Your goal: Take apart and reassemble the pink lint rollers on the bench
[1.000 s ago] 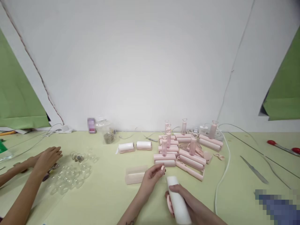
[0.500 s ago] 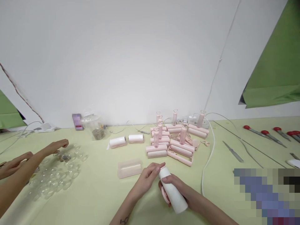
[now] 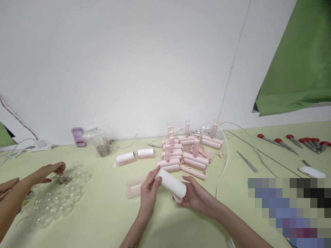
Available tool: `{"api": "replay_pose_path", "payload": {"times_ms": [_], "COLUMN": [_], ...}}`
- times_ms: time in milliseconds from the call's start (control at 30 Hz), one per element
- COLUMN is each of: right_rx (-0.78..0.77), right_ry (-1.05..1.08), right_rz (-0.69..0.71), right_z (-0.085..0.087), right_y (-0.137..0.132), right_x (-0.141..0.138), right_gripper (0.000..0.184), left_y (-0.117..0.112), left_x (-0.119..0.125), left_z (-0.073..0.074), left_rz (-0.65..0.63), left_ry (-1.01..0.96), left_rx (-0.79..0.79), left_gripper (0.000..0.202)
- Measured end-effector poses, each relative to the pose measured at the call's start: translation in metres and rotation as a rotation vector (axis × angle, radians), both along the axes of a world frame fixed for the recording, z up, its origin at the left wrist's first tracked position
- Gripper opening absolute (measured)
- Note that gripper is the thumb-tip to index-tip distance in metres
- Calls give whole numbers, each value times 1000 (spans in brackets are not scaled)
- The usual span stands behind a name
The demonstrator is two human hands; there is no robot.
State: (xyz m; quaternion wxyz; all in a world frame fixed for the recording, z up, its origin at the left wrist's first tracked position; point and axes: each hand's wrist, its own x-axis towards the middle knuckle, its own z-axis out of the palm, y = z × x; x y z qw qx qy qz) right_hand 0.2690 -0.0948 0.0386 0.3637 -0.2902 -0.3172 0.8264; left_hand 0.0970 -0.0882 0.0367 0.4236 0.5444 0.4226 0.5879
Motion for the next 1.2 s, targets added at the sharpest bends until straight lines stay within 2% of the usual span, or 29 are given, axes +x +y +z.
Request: {"api": "replay_pose_path", "payload": {"times_ms": [100, 233, 467, 533, 567, 633, 700, 733, 800, 867, 900, 967, 1067, 1133, 1200], "right_rx": [35, 52, 206, 251, 276, 339, 440, 502, 659, 836, 916, 1024, 1018, 990, 1044], "right_ry": [-33, -40, -45, -143, -205, -315, -379, -408, -506, -656, -743, -904, -1045, -1055, -974], "right_rz": [-197, -299, -281, -248, -231, -202, -186, -188, -225, -302, -324, -290, -171, -145, -99], "right_z": [-6, -10, -4, -6, -8, -11, -12, -11, -7, -3, -1, 1, 15, 36, 63], "right_y": [6, 8, -1, -4, -5, -5, -4, -3, -2, -4, -6, -12, -23, -38, -59], "right_x": [4, 5, 1, -1, -1, -1, 3, 6, 10, 11, 9, 2, -4, 1, 12], "right_gripper": [27, 26, 35, 47, 59, 88, 107, 110, 111, 111, 112, 116, 123, 111, 79], "left_y": [3, 1, -5, -9, -13, -19, -24, -26, -25, -22, -21, -21, -26, -28, -27], "left_x": [-4, -1, 4, 6, 8, 11, 15, 17, 20, 22, 24, 27, 34, 37, 39], "left_z": [-4, -10, -18, -24, -27, -34, -37, -37, -33, -24, -19, -11, -6, -8, -12], "left_rz": [68, 56, 62, 14, -28, -111, -166, -179, -226, -338, -413, -535, -515, -473, -476], "left_ry": [126, 332, 511, 543, 546, 482, 328, 239, 69, -122, -231, -408, -451, -468, -548], "left_rx": [210, 455, 754, 780, 764, 663, 483, 385, 200, -10, -135, -382, -615, -688, -738], "left_gripper": [32, 35, 51, 53, 52, 49, 50, 55, 78, 99, 101, 86, 68, 65, 60]}}
